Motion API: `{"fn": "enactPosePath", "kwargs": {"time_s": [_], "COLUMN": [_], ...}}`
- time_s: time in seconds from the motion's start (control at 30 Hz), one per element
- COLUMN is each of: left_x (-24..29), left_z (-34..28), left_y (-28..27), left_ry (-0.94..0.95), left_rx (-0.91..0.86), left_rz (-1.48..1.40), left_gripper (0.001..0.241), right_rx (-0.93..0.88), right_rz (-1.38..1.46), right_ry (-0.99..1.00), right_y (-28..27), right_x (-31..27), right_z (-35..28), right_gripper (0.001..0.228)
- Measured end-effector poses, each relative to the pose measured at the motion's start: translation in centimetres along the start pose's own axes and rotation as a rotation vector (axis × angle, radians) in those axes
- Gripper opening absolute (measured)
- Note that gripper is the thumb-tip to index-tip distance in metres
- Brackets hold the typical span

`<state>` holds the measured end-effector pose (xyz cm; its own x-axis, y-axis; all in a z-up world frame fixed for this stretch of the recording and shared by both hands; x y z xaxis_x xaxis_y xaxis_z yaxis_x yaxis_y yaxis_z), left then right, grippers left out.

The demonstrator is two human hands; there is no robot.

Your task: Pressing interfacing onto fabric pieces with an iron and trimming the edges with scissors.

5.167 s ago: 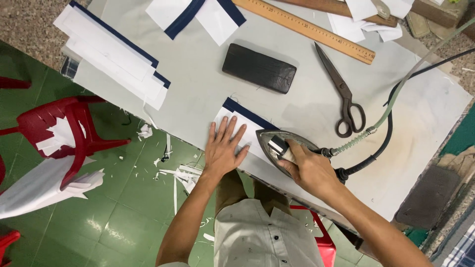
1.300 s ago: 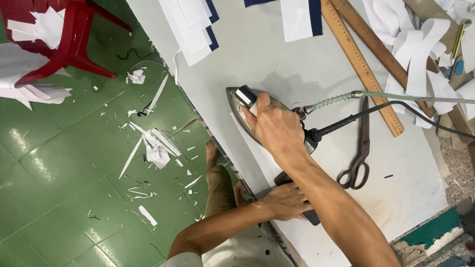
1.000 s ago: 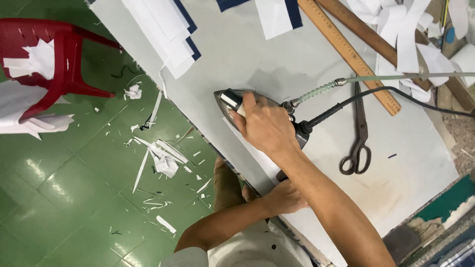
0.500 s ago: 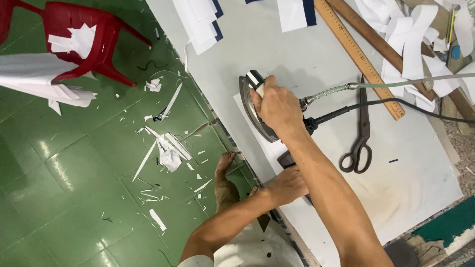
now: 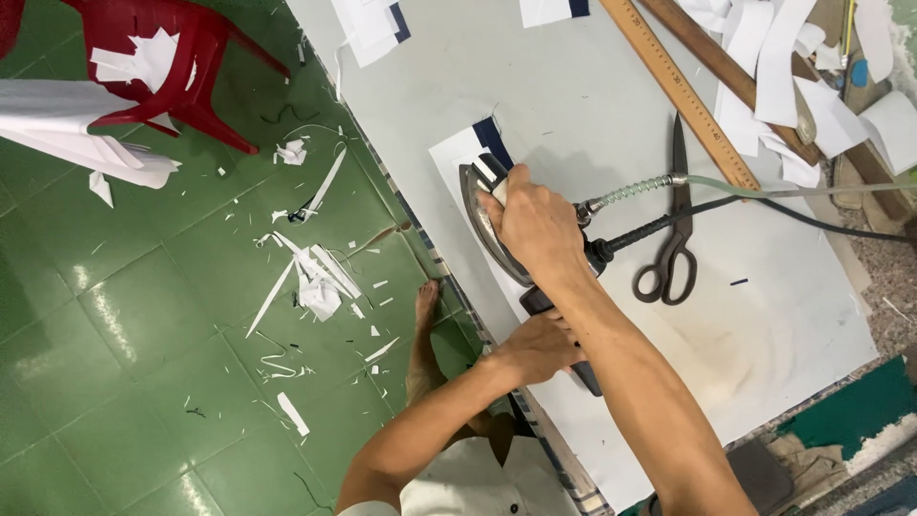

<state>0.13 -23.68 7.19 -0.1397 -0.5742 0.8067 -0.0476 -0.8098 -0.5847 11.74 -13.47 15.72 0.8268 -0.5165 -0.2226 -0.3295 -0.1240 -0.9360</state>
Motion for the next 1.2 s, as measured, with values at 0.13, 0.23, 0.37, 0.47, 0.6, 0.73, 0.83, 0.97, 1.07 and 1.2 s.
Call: {"fn": "enactPosePath", "kwargs": {"time_s": [0.13,0.23,0.37,0.47,0.6,0.73,0.83,0.97,1.07,1.2], "left_x": [-0.3,-0.2,-0.8,-0.9,-1.2,-1.4,-2.1,-2.2,-2.4,-2.1], "left_z": [0.2,0.1,0.2,0.0,-0.1,0.3,1.0,1.2,1.3,1.7], "left_y": [-0.4,-0.8,0.5,1.1,1.0,1.6,0.4,-3.6,-3.7,-5.0], "left_ry": [-0.078,-0.050,0.003,-0.048,-0.006,-0.002,0.005,0.010,0.000,-0.098], "left_rx": [-0.185,-0.207,-0.114,-0.099,-0.016,-0.068,-0.083,-0.185,-0.188,-0.288], "left_rz": [0.061,0.083,0.094,0.033,0.063,0.044,0.079,0.166,0.131,0.094], "left_gripper": [0.030,0.023,0.037,0.026,0.034,0.036,0.041,0.053,0.051,0.030], "right_rx": [0.032,0.027,0.027,0.086,0.086,0.022,0.060,-0.001,-0.115,-0.033], "right_rz": [-0.031,-0.044,-0.046,-0.057,-0.051,-0.019,0.005,0.078,0.063,-0.022], "right_ry": [-0.018,-0.012,-0.028,-0.060,-0.066,-0.043,-0.079,-0.094,-0.046,-0.022], "right_y": [0.2,-0.2,-0.2,0.1,0.1,-0.2,-0.3,-0.7,-1.1,0.4], "right_x": [-0.2,-0.7,-1.2,-1.2,-1.5,-1.4,-1.1,-0.9,-1.4,-1.3], "right_z": [1.0,1.9,3.5,4.4,5.1,5.2,5.1,5.4,5.4,5.8], "right_gripper": [0.048,0.047,0.047,0.047,0.047,0.047,0.047,0.051,0.052,0.048]}}
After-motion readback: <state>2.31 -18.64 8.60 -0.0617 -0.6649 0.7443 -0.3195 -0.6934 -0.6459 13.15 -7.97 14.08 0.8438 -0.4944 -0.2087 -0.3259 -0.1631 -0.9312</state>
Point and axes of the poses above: each hand's wrist, its own z-axis towards the middle knuckle, its own y-axis out of the palm, x = y × z, the point moved 1 cm from there along z, towards the middle knuckle, and after that the axes turned 8 degrees about -z, right-handed, at the moved point
